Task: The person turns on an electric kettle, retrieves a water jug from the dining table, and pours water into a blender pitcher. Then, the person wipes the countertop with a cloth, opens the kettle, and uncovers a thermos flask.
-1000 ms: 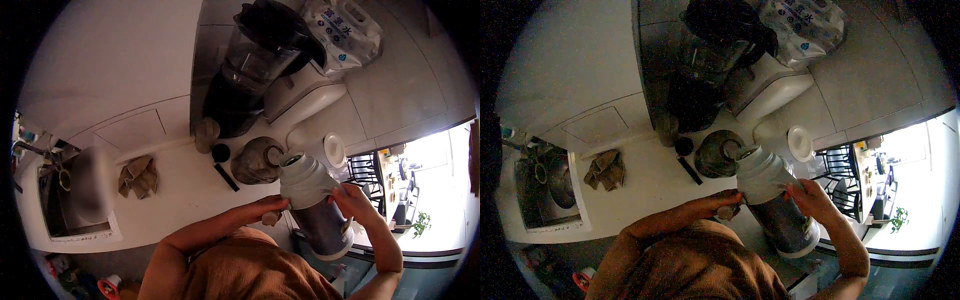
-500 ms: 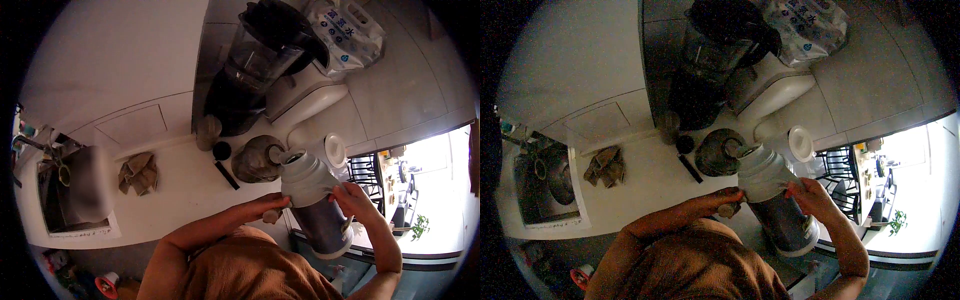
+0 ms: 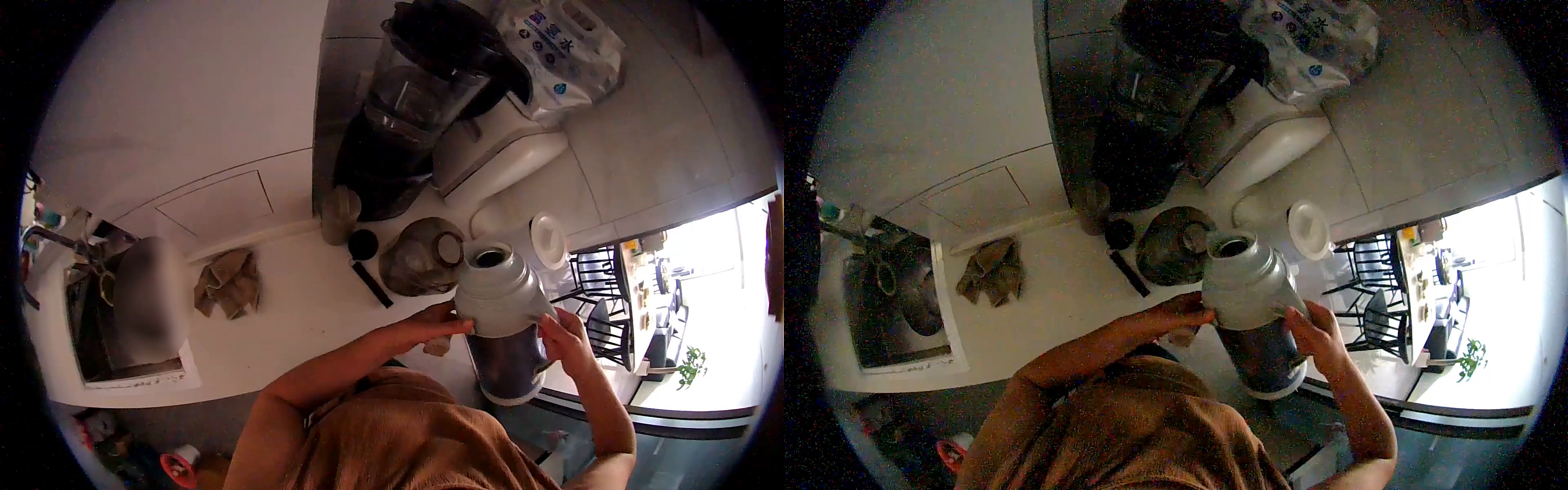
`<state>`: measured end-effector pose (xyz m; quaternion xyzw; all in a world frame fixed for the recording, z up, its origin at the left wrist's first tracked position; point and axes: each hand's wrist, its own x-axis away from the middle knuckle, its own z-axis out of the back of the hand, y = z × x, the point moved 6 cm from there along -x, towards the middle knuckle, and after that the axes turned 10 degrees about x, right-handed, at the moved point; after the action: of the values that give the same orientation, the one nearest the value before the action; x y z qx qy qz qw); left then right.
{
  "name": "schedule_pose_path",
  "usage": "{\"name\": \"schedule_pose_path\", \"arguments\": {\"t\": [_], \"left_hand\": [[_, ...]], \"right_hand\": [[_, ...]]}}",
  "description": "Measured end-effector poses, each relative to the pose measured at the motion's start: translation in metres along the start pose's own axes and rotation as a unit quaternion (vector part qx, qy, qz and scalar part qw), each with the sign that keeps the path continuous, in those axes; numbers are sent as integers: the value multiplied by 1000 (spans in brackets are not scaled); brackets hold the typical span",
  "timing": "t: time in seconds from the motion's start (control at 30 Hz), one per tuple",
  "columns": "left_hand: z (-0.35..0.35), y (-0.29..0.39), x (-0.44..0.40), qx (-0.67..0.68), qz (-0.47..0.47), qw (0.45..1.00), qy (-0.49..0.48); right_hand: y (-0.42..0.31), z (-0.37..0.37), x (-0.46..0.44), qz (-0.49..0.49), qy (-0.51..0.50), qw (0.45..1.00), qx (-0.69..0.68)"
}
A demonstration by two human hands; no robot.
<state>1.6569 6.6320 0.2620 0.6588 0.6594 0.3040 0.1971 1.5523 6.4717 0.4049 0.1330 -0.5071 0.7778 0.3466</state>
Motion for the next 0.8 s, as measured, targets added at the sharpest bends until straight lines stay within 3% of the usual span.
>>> {"name": "schedule_pose_path", "arguments": {"t": [0.17, 0.23, 0.27, 0.33, 0.47, 0.5, 0.63, 0.73, 0.8], "left_hand": [[-1, 4, 3, -11, -30, 999, 15], [-7, 10, 18, -44, 67, 994, 77], [-3, 0, 17, -45, 69, 993, 81], [4, -18, 12, -94, -1, 994, 61], [-15, 1, 48, -88, -33, 993, 77], [-17, 0, 58, -76, -40, 993, 85], [-20, 7, 99, -119, -81, 983, 114], [-20, 14, 132, -116, -60, 980, 153], [-18, 18, 157, -118, -64, 975, 179]], "right_hand": [[17, -6, 11, 25, 55, 998, -31], [28, -4, 17, 23, 74, 997, -26], [33, -10, 21, 24, 70, 997, -29], [34, -12, 29, 58, 132, 987, -65], [20, -28, 48, 70, 132, 986, -76], [17, -32, 49, 111, 124, 984, -66], [16, -53, 54, 140, 42, 987, -69], [21, -61, 53, 124, 114, 981, -96], [12, -78, 52, 151, 37, 983, -95]]}}
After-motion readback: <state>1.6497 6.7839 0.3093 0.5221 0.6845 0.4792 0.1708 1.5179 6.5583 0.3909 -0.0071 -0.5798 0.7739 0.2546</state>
